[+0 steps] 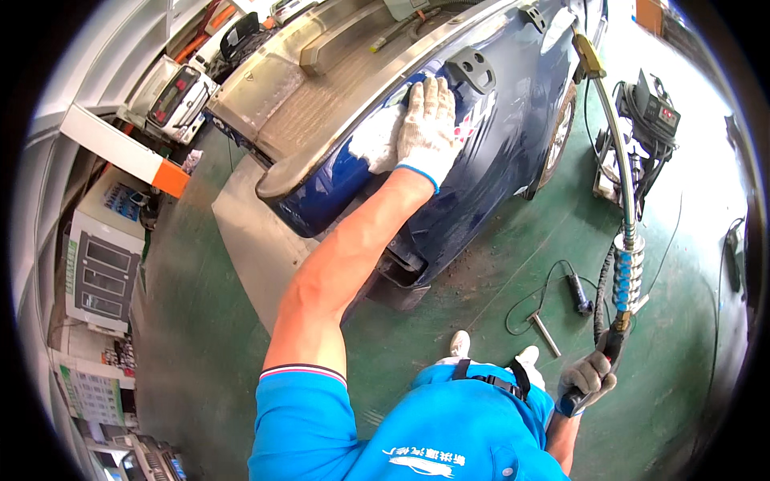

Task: The person uses a hammer to tap a dented area on the rear side of a blue pickup truck. They then switch to a pneumatic hammer to continue working on the dent, repeatedly striking the same spot. Finally, they use a hammer again to finish the repair.

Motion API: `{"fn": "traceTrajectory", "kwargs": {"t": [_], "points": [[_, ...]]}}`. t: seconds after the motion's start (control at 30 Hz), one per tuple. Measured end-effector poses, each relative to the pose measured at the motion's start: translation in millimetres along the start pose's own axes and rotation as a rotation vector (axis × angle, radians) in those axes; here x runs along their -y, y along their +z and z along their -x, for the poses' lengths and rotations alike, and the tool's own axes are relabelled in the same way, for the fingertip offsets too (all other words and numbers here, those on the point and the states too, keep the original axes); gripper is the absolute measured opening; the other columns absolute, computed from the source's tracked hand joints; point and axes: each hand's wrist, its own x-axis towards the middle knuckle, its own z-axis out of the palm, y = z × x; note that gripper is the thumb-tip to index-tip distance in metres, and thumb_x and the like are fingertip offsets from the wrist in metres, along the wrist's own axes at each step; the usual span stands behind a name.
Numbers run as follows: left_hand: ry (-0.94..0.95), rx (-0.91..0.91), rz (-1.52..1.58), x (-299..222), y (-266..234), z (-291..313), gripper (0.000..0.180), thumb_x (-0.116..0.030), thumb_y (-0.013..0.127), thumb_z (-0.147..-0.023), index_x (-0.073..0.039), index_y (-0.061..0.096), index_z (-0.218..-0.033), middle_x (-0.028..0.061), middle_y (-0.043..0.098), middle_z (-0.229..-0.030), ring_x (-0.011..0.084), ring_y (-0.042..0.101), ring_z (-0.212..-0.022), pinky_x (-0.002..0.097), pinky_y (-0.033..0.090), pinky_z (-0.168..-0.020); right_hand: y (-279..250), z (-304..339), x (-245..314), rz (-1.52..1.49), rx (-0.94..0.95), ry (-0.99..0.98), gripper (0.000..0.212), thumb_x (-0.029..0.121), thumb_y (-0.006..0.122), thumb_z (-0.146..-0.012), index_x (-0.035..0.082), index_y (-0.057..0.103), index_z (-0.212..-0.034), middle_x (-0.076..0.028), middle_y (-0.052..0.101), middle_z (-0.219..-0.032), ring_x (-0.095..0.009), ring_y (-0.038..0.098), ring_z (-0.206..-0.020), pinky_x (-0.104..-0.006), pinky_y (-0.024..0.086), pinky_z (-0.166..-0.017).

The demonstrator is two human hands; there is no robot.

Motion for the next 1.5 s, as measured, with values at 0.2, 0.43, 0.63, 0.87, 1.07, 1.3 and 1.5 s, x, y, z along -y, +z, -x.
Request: {"fn": "traceTrajectory", "kwargs": {"t": [0.2, 0.43, 0.63, 0.87, 1.07, 1.3, 1.5], "points": [[0.055, 0.079, 0.050, 7, -12, 33, 0.085, -0.055, 0.052, -0.098, -0.001, 0.030, -0.160, 0.0163, 0.030, -0.167, 0.0307, 0.024, -0.156, 0.0496, 0.010, -0.128, 6, -3, 7, 0.038, -0.011, 0.058, 0.084, 0.008, 0.066, -0.095, 0.004, 0.016, -0.162, 0.007, 0.034, -0.073, -0.001, 0.039, -0.046, -0.0220, 0.037, -0.046], [0.098, 0.002, 0.039, 20, -9, 48, 0.084, -0.056, 0.055, -0.095, -0.001, 0.038, -0.156, 0.0191, 0.034, -0.164, 0.0322, 0.028, -0.154, 0.0501, 0.013, -0.128, -8, 8, 19, 0.154, -0.149, 0.063, 0.051, 0.020, 0.072, -0.093, 0.003, 0.048, -0.134, 0.006, 0.045, -0.078, -0.003, 0.041, -0.050, -0.0232, 0.038, -0.047], [0.028, 0.025, 0.018, 5, -10, -2, 0.075, -0.052, 0.048, -0.100, -0.002, 0.040, -0.156, 0.0185, 0.034, -0.165, 0.0325, 0.027, -0.155, 0.0496, 0.013, -0.127, 8, -1, 10, 0.205, -0.180, 0.111, 0.044, 0.024, 0.073, -0.092, 0.003, 0.053, -0.124, 0.008, 0.041, -0.069, -0.003, 0.037, -0.050, -0.0231, 0.036, -0.046], [0.015, 0.076, 0.062, 20, -17, 52, 0.085, -0.054, 0.058, -0.094, -0.004, 0.034, -0.159, 0.0156, 0.029, -0.167, 0.0315, 0.022, -0.156, 0.0500, 0.011, -0.128, 6, -2, 37, 0.251, -0.209, 0.146, 0.033, 0.028, 0.076, -0.091, 0.007, 0.052, -0.098, 0.010, 0.035, -0.061, -0.002, 0.031, -0.045, -0.0213, 0.028, -0.039], [-0.084, 0.008, 0.191, 42, -44, 125, 0.089, -0.046, 0.078, -0.080, 0.000, 0.046, -0.150, 0.0215, 0.036, -0.162, 0.0363, 0.029, -0.153, 0.0514, 0.019, -0.127, -5, 0, 73, 0.251, -0.176, 0.219, 0.036, 0.031, 0.074, -0.092, 0.004, 0.055, -0.107, 0.008, 0.037, -0.061, -0.003, 0.034, -0.048, -0.0228, 0.027, -0.040], [-0.149, -0.017, 0.208, 40, -47, 111, 0.092, -0.046, 0.078, -0.080, -0.001, 0.043, -0.153, 0.0189, 0.037, -0.162, 0.0346, 0.030, -0.153, 0.0518, 0.020, -0.126, -4, -3, 90, 0.282, -0.251, 0.241, 0.038, 0.031, 0.072, -0.092, 0.000, 0.055, -0.105, 0.010, 0.030, -0.055, -0.005, 0.022, -0.039, -0.0258, 0.021, -0.038], [-0.080, -0.134, 0.167, 31, -29, 74, 0.089, -0.046, 0.078, -0.080, -0.002, 0.047, -0.150, 0.0198, 0.045, -0.157, 0.0354, 0.039, -0.147, 0.0521, 0.022, -0.125, 9, -17, 73, 0.274, -0.188, 0.285, 0.039, 0.029, 0.071, -0.088, -0.003, 0.056, -0.106, 0.008, 0.031, -0.055, -0.006, 0.026, -0.039, -0.0260, 0.022, -0.039]]}}
